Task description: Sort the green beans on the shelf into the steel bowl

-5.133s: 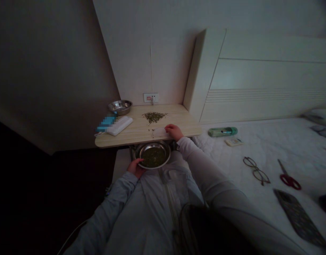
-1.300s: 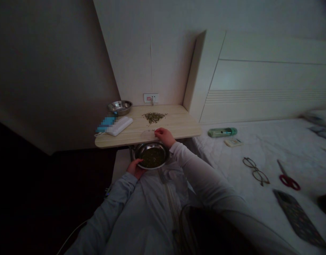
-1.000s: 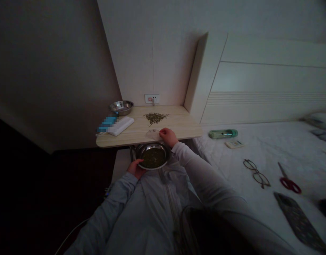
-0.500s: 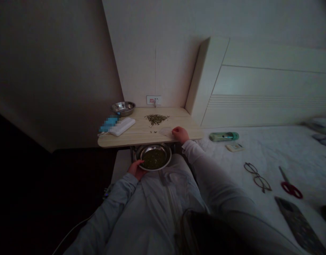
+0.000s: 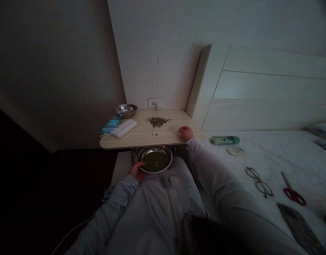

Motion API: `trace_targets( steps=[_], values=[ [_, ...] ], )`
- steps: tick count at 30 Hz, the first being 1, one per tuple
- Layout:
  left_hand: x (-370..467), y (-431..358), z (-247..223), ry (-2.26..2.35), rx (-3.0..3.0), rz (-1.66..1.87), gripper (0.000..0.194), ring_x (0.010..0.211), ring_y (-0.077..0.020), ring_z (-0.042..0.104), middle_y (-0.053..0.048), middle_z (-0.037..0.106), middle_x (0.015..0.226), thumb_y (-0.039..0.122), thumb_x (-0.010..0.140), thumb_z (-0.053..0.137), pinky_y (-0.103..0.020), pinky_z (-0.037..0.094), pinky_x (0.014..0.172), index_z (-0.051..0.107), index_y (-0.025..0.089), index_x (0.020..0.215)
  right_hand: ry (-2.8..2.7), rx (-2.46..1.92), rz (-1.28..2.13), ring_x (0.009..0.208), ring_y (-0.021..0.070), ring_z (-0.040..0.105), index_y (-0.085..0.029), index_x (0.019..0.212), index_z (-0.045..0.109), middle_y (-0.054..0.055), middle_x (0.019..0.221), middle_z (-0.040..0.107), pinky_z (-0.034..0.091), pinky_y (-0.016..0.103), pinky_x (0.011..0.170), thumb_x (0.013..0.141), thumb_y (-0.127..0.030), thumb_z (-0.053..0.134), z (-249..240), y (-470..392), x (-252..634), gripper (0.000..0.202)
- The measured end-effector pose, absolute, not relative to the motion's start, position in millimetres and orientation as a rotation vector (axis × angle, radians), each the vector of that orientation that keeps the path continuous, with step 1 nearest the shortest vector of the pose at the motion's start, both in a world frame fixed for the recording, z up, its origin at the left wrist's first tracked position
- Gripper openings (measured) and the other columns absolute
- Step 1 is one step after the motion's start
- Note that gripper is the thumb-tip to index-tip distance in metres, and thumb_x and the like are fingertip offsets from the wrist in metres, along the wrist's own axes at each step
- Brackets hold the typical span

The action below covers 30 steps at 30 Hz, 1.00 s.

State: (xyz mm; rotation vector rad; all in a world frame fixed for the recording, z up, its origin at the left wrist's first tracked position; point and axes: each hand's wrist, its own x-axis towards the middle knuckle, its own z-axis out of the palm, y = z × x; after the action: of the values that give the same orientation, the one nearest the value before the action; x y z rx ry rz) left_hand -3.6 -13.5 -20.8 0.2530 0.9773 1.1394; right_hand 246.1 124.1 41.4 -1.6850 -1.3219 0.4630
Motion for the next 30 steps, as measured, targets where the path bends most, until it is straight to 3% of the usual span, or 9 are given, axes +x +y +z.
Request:
trace_targets(
  steps=[7, 17, 24, 30],
  values=[
    [-3, -15, -18, 0.963, 0.259, 1.145, 0.015, 0.060, -0.0195, 0.062, -0.007, 0.065, 0.058, 0.003, 0.063, 0.047, -0.033, 0.051, 0.056, 0.059, 0.010, 0.068, -1.233, -1.586, 0.473, 0.051, 0.0089, 0.051, -0.012, 0.078, 0.055, 0.005, 0.068, 0.062, 0.041, 0.022, 0.051, 0.068, -0.024, 0.044, 54, 123, 262, 0.019],
    [-4, -13, -20, 0.969, 0.258, 1.124, 0.013, 0.059, -0.0194, 0.062, -0.008, 0.065, 0.057, 0.004, 0.064, 0.047, -0.032, 0.051, 0.055, 0.058, 0.009, 0.067, -1.553, -1.565, 0.374, 0.060, 0.0102, 0.052, -0.015, 0.077, 0.054, 0.002, 0.069, 0.060, 0.042, 0.025, 0.061, 0.071, -0.024, 0.046, 54, 109, 227, 0.013],
    [-4, -12, -22, 0.978, 0.254, 1.122, 0.014, 0.061, -0.0191, 0.062, -0.007, 0.065, 0.059, 0.004, 0.063, 0.047, -0.032, 0.051, 0.056, 0.058, 0.010, 0.067, -1.783, -1.623, 0.230, 0.076, 0.0148, 0.054, -0.018, 0.084, 0.055, 0.004, 0.082, 0.061, 0.040, 0.027, 0.069, 0.076, -0.024, 0.043, 57, 98, 189, 0.015],
    [-4, -13, -20, 0.978, 0.247, 1.130, 0.014, 0.057, -0.0182, 0.062, -0.006, 0.064, 0.056, 0.004, 0.064, 0.046, -0.032, 0.051, 0.055, 0.058, 0.010, 0.066, -1.874, -1.719, 0.126, 0.077, 0.0185, 0.056, -0.018, 0.090, 0.053, 0.008, 0.086, 0.062, 0.039, 0.030, 0.068, 0.079, -0.026, 0.038, 54, 92, 179, 0.020]
  ],
)
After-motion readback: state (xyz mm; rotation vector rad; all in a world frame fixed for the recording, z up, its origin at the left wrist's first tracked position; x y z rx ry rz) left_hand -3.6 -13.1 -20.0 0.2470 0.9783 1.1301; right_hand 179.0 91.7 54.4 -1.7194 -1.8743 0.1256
